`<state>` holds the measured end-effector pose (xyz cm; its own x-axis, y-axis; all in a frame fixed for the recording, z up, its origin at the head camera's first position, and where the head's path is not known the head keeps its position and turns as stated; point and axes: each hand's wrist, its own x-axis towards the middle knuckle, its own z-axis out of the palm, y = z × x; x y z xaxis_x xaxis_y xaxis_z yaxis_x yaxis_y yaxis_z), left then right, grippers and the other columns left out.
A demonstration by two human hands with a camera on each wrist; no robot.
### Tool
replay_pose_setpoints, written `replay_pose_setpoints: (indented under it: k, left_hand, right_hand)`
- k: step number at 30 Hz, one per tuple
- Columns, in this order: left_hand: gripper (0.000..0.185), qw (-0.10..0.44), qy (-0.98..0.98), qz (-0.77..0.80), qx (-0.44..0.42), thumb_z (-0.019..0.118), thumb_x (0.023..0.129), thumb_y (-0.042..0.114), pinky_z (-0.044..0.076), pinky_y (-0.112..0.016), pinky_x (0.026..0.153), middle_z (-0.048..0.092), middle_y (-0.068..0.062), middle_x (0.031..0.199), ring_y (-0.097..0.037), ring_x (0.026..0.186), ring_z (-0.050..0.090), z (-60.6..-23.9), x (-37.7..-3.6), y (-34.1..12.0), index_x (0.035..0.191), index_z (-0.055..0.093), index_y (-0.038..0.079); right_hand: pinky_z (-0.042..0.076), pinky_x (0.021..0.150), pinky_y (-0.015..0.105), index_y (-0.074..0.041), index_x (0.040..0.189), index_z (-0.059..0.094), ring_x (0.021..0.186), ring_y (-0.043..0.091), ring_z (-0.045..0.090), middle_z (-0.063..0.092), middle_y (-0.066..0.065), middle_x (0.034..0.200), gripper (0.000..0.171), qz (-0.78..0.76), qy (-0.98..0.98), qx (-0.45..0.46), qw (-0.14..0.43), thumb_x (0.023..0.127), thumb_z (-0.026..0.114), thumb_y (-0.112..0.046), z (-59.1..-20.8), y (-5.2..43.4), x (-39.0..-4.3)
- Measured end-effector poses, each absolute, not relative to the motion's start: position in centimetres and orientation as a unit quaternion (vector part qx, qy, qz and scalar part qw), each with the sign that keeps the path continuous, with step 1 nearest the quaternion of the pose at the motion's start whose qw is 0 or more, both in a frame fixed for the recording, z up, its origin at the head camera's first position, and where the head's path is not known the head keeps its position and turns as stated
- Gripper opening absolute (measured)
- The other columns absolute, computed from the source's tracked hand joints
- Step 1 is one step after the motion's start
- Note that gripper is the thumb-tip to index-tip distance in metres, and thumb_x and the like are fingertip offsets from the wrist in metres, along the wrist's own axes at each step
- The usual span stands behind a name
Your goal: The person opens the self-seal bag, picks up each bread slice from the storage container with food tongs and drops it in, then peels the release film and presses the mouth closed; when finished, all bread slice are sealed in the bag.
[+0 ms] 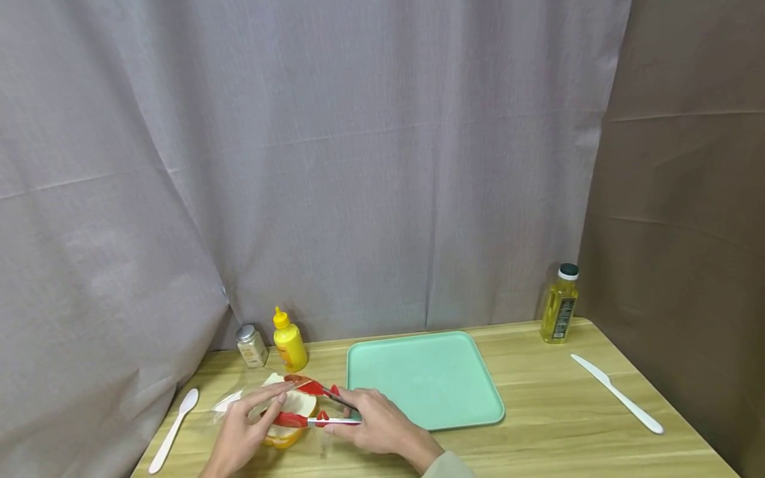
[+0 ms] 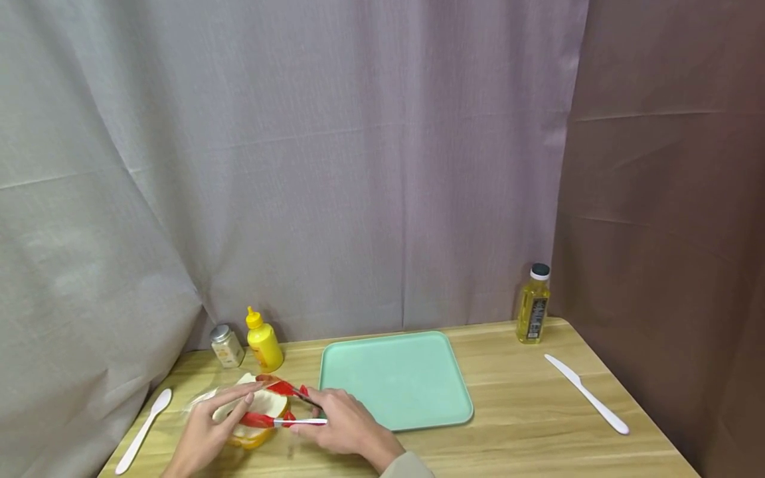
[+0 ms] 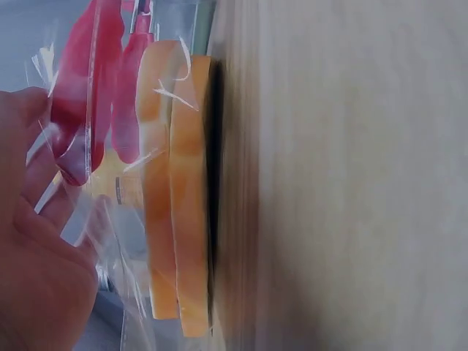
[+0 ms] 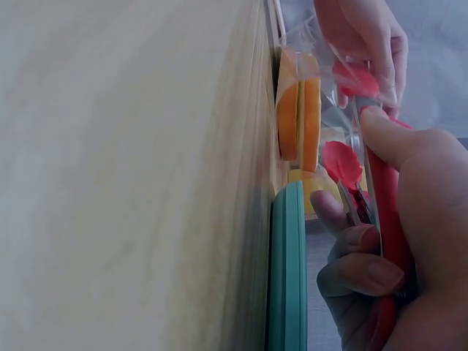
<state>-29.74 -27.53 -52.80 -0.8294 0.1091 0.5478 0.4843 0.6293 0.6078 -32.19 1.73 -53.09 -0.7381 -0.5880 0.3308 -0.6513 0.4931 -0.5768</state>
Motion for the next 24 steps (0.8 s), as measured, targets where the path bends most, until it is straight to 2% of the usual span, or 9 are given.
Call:
replay_pose_setpoints:
  k: [3, 10, 14, 19, 21, 24]
  left_hand:
    - [0.029, 0.246, -0.867, -0.396, -0.174, 0.078, 0.102, 0.014, 0.039, -0.003, 0.11, 0.08, 0.012, 0.127, -0.02, 0.126, 0.074, -52.7, -29.7, -27.6, 0.125, 0.081, 0.032]
    - [0.026, 0.259, -0.869, -0.387, -0.168, 0.079, 0.1, 0.015, 0.04, -0.002, 0.109, 0.081, 0.013, 0.123, -0.022, 0.122, 0.075, -52.8, -29.8, -27.6, 0.121, 0.082, 0.031]
    - [0.024, 0.26, -0.872, -0.38, -0.169, 0.08, 0.1, 0.016, 0.04, -0.002, 0.108, 0.081, 0.014, 0.122, -0.026, 0.121, 0.076, -52.9, -29.9, -27.6, 0.119, 0.083, 0.031]
    - [0.022, 0.273, -0.866, -0.383, -0.169, 0.08, 0.099, 0.014, 0.041, -0.001, 0.108, 0.083, 0.011, 0.117, -0.029, 0.117, 0.078, -53.0, -30.0, -27.7, 0.116, 0.084, 0.028]
    - [0.022, 0.274, -0.867, -0.378, -0.171, 0.08, 0.099, 0.014, 0.04, -0.001, 0.108, 0.083, 0.011, 0.117, -0.028, 0.117, 0.078, -53.1, -30.0, -27.8, 0.116, 0.084, 0.029]
    - [0.023, 0.27, -0.869, -0.376, -0.173, 0.08, 0.1, 0.015, 0.041, -0.001, 0.107, 0.083, 0.012, 0.117, -0.028, 0.116, 0.078, -53.1, -29.9, -27.7, 0.116, 0.084, 0.03]
  right_hand:
    - [0.041, 0.058, 0.014, -0.016, 0.139, 0.068, 0.069, -0.004, 0.044, 0.062, -0.015, 0.087, 0.059, 0.351, -0.867, 0.352, 0.043, 0.099, 0.075, -0.058, -52.9, 1.8, -32.1]
    - [0.043, 0.063, 0.015, -0.013, 0.154, 0.06, 0.073, -0.001, 0.048, 0.067, -0.011, 0.092, 0.079, 0.364, -0.87, 0.333, 0.013, 0.093, 0.082, -0.059, -52.7, 2.9, -31.9]
    - [0.042, 0.06, 0.015, -0.016, 0.148, 0.066, 0.071, -0.001, 0.047, 0.066, -0.011, 0.088, 0.071, 0.38, -0.862, 0.335, 0.007, 0.093, 0.082, -0.058, -53.0, 3.8, -32.1]
    - [0.05, 0.071, 0.017, -0.02, 0.145, 0.07, 0.082, -0.001, 0.058, 0.079, -0.011, 0.112, 0.06, 0.414, -0.85, 0.327, -0.01, 0.096, 0.08, -0.053, -53.2, 5.0, -32.4]
    - [0.052, 0.077, 0.019, -0.019, 0.147, 0.068, 0.088, 0.001, 0.06, 0.078, -0.009, 0.125, 0.063, 0.418, -0.849, 0.323, -0.014, 0.096, 0.08, -0.053, -53.1, 5.5, -32.4]
    - [0.053, 0.08, 0.019, -0.017, 0.148, 0.067, 0.092, 0.002, 0.062, 0.077, -0.008, 0.131, 0.067, 0.416, -0.849, 0.327, -0.015, 0.095, 0.082, -0.055, -53.1, 6.4, -32.4]
